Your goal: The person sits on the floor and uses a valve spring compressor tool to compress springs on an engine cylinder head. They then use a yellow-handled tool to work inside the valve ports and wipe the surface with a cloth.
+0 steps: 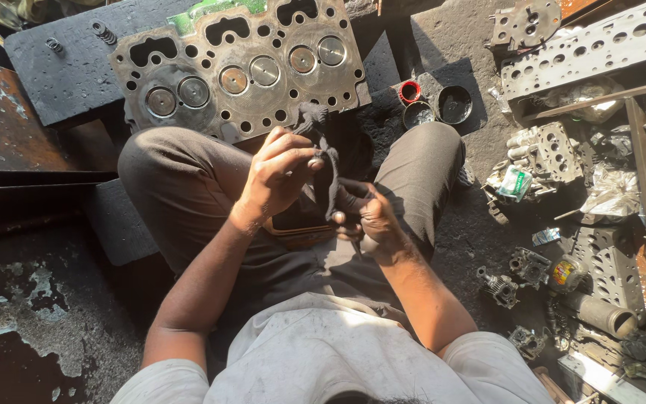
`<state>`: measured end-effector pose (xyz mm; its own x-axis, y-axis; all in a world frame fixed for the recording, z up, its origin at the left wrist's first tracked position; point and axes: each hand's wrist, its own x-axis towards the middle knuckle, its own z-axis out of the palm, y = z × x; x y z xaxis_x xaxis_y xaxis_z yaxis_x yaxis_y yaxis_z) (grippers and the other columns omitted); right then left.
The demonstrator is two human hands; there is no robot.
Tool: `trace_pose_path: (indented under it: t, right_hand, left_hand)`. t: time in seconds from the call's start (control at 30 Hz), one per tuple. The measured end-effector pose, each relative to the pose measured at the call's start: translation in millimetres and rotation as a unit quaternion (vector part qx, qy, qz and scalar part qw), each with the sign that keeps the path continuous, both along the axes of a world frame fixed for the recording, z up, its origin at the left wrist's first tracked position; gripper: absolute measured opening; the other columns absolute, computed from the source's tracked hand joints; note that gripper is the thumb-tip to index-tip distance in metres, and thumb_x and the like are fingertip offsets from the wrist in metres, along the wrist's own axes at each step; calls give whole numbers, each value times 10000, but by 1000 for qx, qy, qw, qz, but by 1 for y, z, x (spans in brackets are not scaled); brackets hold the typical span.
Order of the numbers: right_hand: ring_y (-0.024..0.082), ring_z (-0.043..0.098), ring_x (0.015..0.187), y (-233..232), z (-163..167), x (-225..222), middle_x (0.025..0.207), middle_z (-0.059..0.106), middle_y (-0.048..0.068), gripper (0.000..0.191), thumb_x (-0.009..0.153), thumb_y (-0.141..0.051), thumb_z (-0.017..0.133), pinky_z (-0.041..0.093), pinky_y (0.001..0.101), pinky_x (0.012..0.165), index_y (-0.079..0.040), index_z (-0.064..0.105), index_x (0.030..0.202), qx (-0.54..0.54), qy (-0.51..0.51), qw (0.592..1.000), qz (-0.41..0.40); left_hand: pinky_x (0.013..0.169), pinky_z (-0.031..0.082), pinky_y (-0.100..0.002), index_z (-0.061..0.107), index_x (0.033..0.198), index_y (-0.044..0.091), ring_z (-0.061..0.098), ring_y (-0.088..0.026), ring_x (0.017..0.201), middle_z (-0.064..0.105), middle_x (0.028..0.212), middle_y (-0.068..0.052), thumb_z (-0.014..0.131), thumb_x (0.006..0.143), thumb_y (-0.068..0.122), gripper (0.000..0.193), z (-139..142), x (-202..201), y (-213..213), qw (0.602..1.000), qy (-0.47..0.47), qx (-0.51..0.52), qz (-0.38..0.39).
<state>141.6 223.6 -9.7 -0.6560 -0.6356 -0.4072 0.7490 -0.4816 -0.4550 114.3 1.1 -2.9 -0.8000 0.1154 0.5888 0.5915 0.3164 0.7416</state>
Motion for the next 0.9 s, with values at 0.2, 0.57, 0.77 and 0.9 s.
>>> trace_pose_path:
  t: [0.2, 0.57, 0.77, 0.9]
  right_hand:
    - [103, 423, 460, -8, -22, 9, 665, 610, 76, 327, 1050, -193, 521, 356, 283, 454, 36, 623, 1259, -326, -69, 937, 105]
    - [169, 640, 692, 34, 43, -140, 1167, 661, 145, 243, 1180, -189, 528, 516, 265, 578, -55, 579, 1376, 108, 415, 878, -211]
    - [197, 784, 1031, -3, 41, -201, 1272, 672, 150, 316, 1076, -125, 552, 643, 355, 919, -78, 559, 1389, 161, 362, 893, -212]
    - [204, 767, 1028, -15, 2, -213, 1189, 717, 147, 203, 1133, -143, 651, 665, 356, 935, -77, 630, 1324, 153, 440, 873, -140]
  left_hand:
    - [870, 490, -348, 702, 1041, 21, 584, -243, 971, 661, 1041, -110, 723, 913, 72, 139, -14, 6, -4, 974, -36, 180, -133]
    - [918, 522, -452, 703, 1176, 35, 641, -387, 1040, 680, 1114, -181, 649, 971, 130, 233, -80, -4, 22, 974, -138, -178, -10]
    - [891, 475, -518, 698, 1053, 86, 622, -395, 1029, 701, 1040, -134, 613, 931, 193, 183, -135, 7, 51, 884, -243, -400, -11]
    - [870, 462, -538, 694, 1042, 67, 607, -416, 1023, 690, 1021, -163, 656, 921, 296, 262, -140, 9, 52, 880, -268, -391, -14]
